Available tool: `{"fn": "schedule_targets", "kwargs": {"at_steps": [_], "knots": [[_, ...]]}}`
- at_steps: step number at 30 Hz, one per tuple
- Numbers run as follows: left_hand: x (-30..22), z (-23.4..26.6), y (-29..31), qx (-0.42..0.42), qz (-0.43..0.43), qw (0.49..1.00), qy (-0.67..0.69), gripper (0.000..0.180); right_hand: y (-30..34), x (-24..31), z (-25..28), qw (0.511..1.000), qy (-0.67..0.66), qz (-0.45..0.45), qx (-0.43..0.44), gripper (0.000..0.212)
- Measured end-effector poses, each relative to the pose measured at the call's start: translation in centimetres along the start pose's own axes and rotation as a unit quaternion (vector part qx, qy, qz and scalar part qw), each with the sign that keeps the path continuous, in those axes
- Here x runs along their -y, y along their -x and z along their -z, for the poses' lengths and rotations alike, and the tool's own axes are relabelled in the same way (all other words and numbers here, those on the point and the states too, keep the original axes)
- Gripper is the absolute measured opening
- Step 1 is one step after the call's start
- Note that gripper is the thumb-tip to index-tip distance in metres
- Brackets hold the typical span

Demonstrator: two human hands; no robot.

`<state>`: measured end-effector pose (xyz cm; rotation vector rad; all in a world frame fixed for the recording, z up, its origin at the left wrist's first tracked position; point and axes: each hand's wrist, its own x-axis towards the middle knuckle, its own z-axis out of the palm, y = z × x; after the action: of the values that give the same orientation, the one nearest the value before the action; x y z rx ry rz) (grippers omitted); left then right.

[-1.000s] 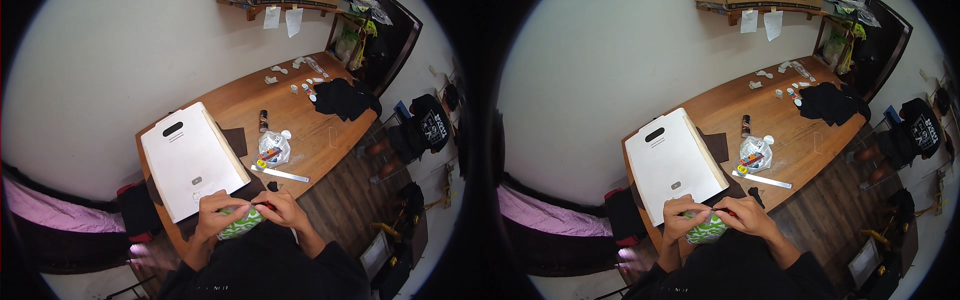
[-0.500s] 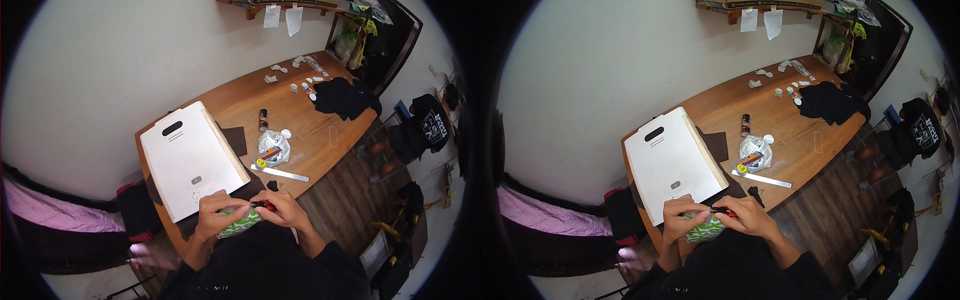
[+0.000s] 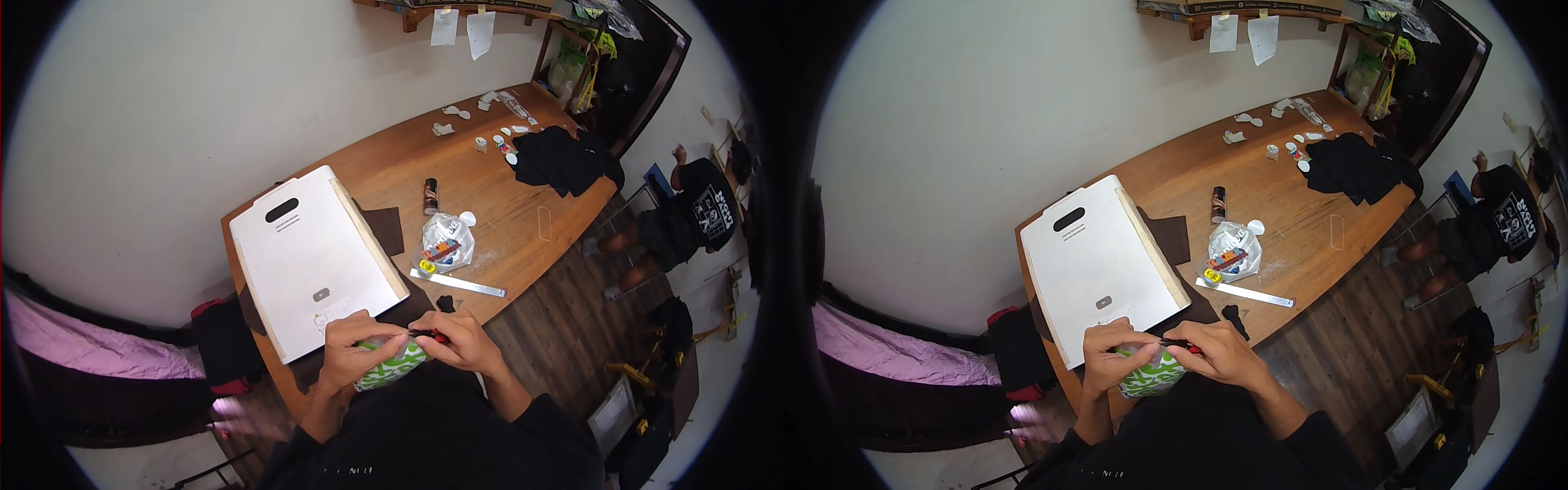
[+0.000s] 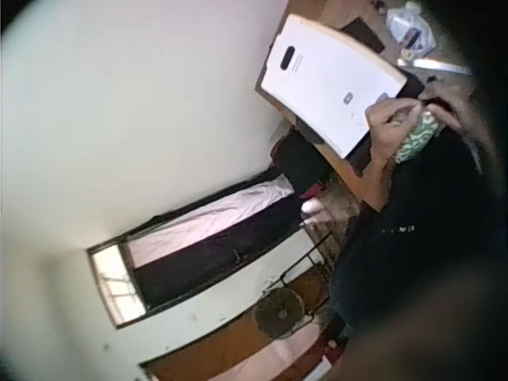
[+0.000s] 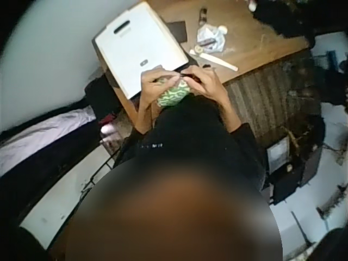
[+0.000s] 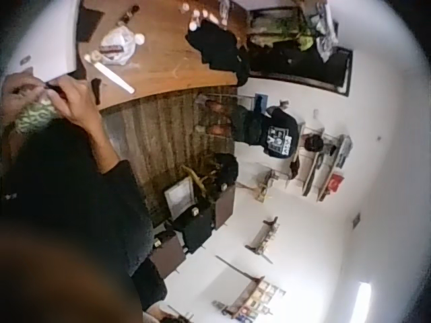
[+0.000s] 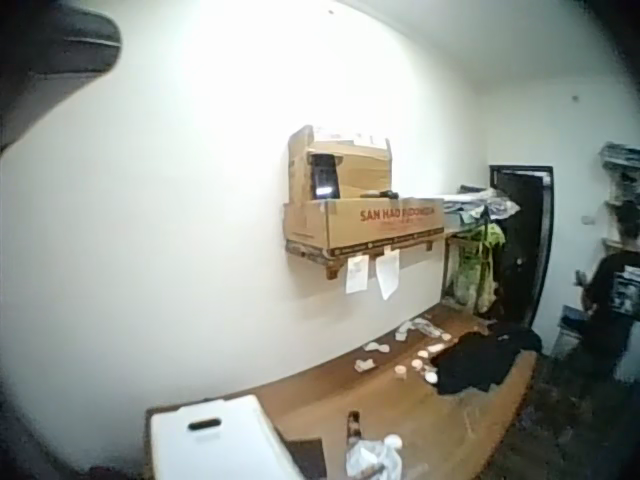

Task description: Weeding a vinyl sticker for a clothing print using a small hand tool.

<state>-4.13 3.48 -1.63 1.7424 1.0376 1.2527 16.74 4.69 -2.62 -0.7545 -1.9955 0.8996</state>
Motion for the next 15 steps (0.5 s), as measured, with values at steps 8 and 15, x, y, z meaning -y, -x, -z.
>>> {"fn": "schedule_targets", "kwargs": {"at_steps": [8, 15], "knots": [[-1.0, 1.3, 0.5, -0.002, 0.009, 1.0, -0.01, 0.013, -0.2, 1.1, -1.0, 0.999, -0.041, -0.02, -0.012, 0.019], [-1.2, 1.8, 0.6, 0.004, 0.006, 1.0, -0.015, 0.013, -1.0, 1.8, -0.8, 0.997, -0.056, -0.038, 0.029, 0.021]]}}
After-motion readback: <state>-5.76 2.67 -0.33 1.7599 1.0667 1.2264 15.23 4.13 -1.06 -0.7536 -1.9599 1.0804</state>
